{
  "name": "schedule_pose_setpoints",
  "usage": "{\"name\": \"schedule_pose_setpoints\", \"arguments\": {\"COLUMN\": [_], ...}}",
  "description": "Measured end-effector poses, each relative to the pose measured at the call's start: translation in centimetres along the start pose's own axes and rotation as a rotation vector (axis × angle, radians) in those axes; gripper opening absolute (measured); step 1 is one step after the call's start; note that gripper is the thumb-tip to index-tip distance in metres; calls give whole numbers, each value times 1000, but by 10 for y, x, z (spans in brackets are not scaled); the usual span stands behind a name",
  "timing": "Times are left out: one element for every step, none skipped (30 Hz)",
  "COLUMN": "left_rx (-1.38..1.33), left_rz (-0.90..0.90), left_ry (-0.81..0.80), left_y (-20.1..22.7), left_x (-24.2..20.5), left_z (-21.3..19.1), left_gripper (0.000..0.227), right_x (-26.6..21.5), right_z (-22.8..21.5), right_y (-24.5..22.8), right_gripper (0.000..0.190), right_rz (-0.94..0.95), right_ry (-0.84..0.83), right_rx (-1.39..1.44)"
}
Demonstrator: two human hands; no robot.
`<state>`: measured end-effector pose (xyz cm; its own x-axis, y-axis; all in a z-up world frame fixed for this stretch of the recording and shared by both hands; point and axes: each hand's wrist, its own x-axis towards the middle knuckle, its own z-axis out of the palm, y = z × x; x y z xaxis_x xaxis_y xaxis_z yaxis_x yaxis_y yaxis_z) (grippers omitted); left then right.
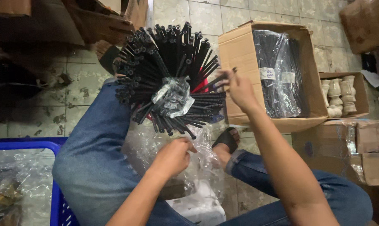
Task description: The person sits on a low stool and packs black rods into a plastic bag. They seal the bag with tape and place it into a cardboard box. The person then opens another bag and continues to pack rods into it.
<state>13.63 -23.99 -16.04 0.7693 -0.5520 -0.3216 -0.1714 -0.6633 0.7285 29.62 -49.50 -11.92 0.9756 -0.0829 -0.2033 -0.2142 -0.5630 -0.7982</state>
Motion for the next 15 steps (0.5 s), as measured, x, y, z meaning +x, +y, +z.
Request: {"name": "schedule_pose_setpoints", "arguments": {"left_rx": [-49,-98,-99,-151,-200,-198,-245,-291,-288,-289,-291,-289,-307,-324,-320], "left_rz": [18,35,37,39,43,48,49,50,49,-9,-65,-67,-56,-46,-42], "left_ry": [7,14,11,2,-8,-10,-17,-24,-26,-97,-170,-172,-196,-221,-227], "left_y": [1,2,5,9,13,16,18,19,24,29,34,35,37,39,41], "left_x": [1,3,-1,-5,-8,-9,-10,-12,-12,-13,-13,-14,-14,-14,-15], "left_z": [0,0,-5,-10,-16,-15,-16,-16,-19,-23,-25,-26,-26,-26,-21], "left_gripper": [30,31,31,33,36,36,36,37,37,51,65,65,66,67,67], "right_x": [3,6,2,-3,-7,-13,-18,-24,-35,-47,-59,-69,-81,-92,-106], "right_z": [-12,-25,-33,-41,-51,-61,-69,-77,-91,-104,-118,-132,-147,-162,-192], "right_y": [2,3,-9,-21,-34,-41,-49,-57,-67,-76,-85,-85,-85,-85,-62], "right_gripper": [46,44,44,45,50,50,46,42,42,41,39,39,38,38,38], "right_rz": [-78,-156,-153,-196,-240,-240,-325,-409,-408,-466,-522,-520,-725,-930,-926], "right_ry": [11,22,24,87,154,160,223,285,287,352,417,418,509,598,605], "right_rx": [53,107,105,180,255,254,189,123,126,45,-37,-35,-70,-107,-110]}}
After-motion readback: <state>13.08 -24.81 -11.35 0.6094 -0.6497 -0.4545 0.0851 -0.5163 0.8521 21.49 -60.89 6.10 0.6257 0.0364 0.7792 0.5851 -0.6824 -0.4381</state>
